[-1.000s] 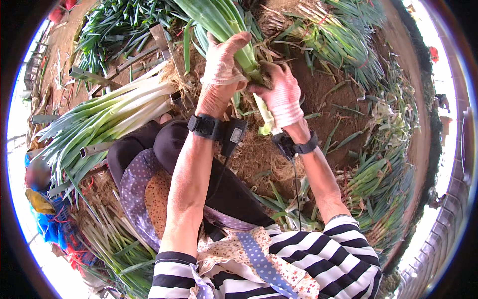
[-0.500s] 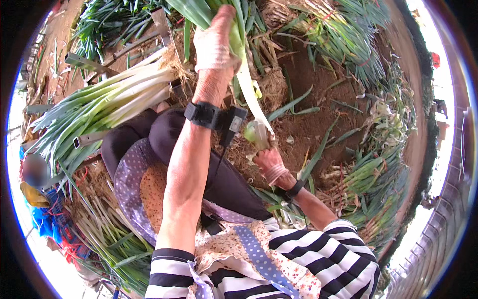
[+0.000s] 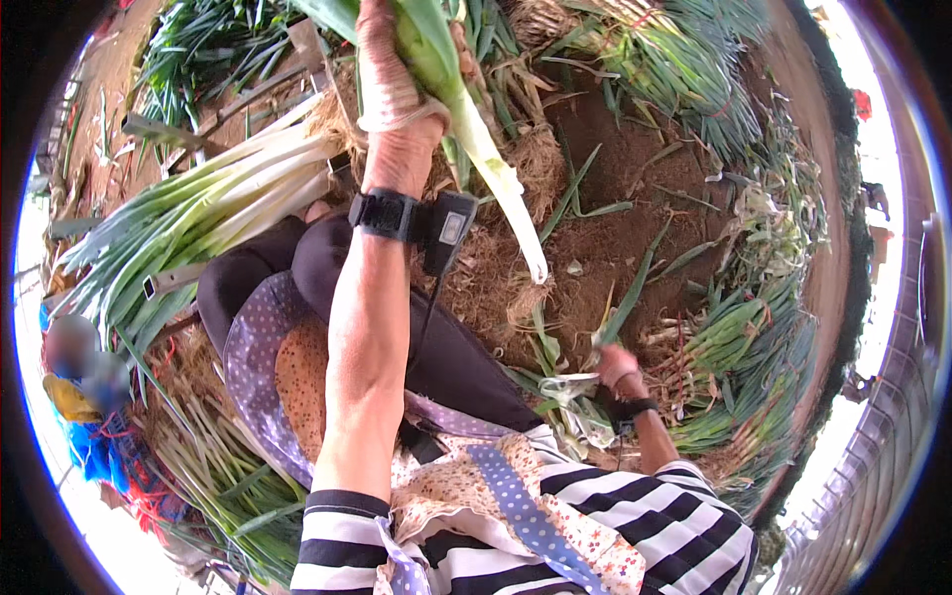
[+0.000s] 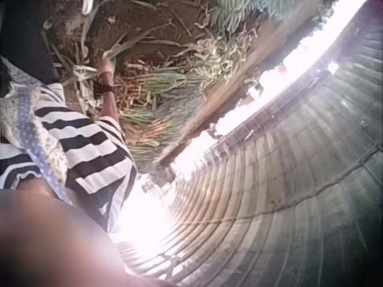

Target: Harvesting, trimming roots/leaves, and bundling leeks with rubber bands in an agricultural high-tunnel setting.

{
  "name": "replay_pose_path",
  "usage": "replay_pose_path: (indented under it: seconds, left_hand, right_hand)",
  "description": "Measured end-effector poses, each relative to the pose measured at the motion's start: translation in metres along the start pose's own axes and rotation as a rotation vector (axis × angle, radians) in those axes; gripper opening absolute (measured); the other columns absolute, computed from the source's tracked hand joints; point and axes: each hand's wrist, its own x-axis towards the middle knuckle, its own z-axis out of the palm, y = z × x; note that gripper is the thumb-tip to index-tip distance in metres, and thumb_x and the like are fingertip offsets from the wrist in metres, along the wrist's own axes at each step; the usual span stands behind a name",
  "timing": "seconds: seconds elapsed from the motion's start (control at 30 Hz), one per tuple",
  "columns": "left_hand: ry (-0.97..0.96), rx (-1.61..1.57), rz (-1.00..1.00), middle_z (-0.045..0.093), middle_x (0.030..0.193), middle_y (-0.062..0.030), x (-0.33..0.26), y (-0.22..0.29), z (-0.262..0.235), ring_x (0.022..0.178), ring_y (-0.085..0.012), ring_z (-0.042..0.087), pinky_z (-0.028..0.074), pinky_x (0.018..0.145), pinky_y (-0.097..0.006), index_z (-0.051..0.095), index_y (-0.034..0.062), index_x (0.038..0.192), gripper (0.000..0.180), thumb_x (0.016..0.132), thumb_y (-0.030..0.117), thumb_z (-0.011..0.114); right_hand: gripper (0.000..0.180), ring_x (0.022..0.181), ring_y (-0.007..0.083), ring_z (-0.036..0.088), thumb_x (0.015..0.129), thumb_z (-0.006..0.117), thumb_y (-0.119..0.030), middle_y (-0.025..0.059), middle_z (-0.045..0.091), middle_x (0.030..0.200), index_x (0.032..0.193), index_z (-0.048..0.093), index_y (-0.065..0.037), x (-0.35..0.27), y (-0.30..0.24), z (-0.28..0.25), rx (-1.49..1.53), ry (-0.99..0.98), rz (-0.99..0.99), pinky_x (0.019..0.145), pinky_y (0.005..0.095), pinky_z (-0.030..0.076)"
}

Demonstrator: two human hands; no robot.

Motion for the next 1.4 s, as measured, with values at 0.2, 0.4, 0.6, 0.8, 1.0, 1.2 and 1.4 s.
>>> replay_pose_path:
  seconds: [0.2,0.4,0.6,0.8,1.0,1.2,1.4]
  left_hand:
    - [-0.127,0.110,0.041,0.051,0.063,-0.0090,-0.003,-0.006,0.005,0.052,-0.0204,0.049,0.037,0.049,-0.033,0.051,0.0040,0.083,0.066,0.077,0.069,0.041]
    - [-0.149,0.096,0.043,0.051,0.063,-0.0096,-0.006,-0.006,0.003,0.051,-0.0213,0.048,0.037,0.048,-0.033,0.051,0.0029,0.084,0.071,0.073,0.072,0.044]
    - [-0.291,0.026,0.005,0.052,0.064,-0.0100,0.006,0.001,-0.008,0.050,-0.0217,0.049,0.036,0.046,-0.034,0.053,0.0029,0.088,0.075,0.073,0.075,0.038]
    - [-0.185,0.027,-0.023,0.050,0.061,-0.0087,0.000,0.007,-0.003,0.050,-0.0209,0.047,0.035,0.047,-0.033,0.054,0.0039,0.085,0.073,0.072,0.074,0.038]
    - [-0.192,0.008,0.004,0.050,0.060,-0.0088,0.005,0.009,-0.005,0.049,-0.0211,0.048,0.035,0.044,-0.033,0.054,0.0054,0.081,0.072,0.070,0.075,0.038]
    - [-0.155,0.031,0.101,0.052,0.059,-0.0115,-0.002,-0.004,0.001,0.048,-0.0226,0.051,0.044,0.045,-0.033,0.051,0.0045,0.082,0.075,0.070,0.078,0.041]
    - [-0.078,0.057,0.175,0.055,0.066,-0.0119,-0.011,-0.024,0.010,0.051,-0.0231,0.054,0.046,0.048,-0.033,0.049,0.0052,0.098,0.070,0.074,0.071,0.048]
  right_hand:
    - [0.045,0.091,0.0247,0.060,0.059,0.079,-0.019,0.0108,0.060,0.101,0.100,0.063,-0.010,-0.014,-0.177,-0.240,0.510,1.139,-0.718,0.078,0.0348,0.049]
    - [0.020,0.078,0.0266,0.056,0.066,0.068,-0.011,0.0078,0.053,0.080,0.083,0.058,-0.010,0.012,-0.247,-0.269,-0.044,1.058,-0.839,0.064,0.0363,0.048]
    - [0.013,0.073,0.0220,0.052,0.076,0.057,-0.007,0.0088,0.051,0.080,0.087,0.060,-0.012,0.018,-0.167,-0.143,-0.242,0.532,-0.541,0.059,0.0321,0.047]
    - [0.010,0.077,0.0297,0.062,0.076,0.057,-0.010,0.0132,0.059,0.078,0.083,0.063,-0.012,0.015,-0.081,0.002,-0.150,0.252,-0.268,0.061,0.0391,0.052]
    - [0.027,0.083,0.0322,0.063,0.075,0.060,-0.026,0.0131,0.064,0.083,0.096,0.066,-0.010,0.002,-0.002,0.085,-0.167,-0.296,-0.052,0.073,0.0404,0.052]
    - [0.050,0.101,0.0311,0.055,0.074,0.064,-0.019,0.0136,0.054,0.114,0.122,0.050,-0.016,0.002,-0.111,-0.126,0.450,0.725,-0.179,0.083,0.0377,0.048]
    - [0.045,0.094,0.0296,0.059,0.077,0.065,-0.014,0.0189,0.057,0.108,0.118,0.050,-0.003,0.010,-0.268,-0.278,0.855,1.433,-0.723,0.074,0.0322,0.054]
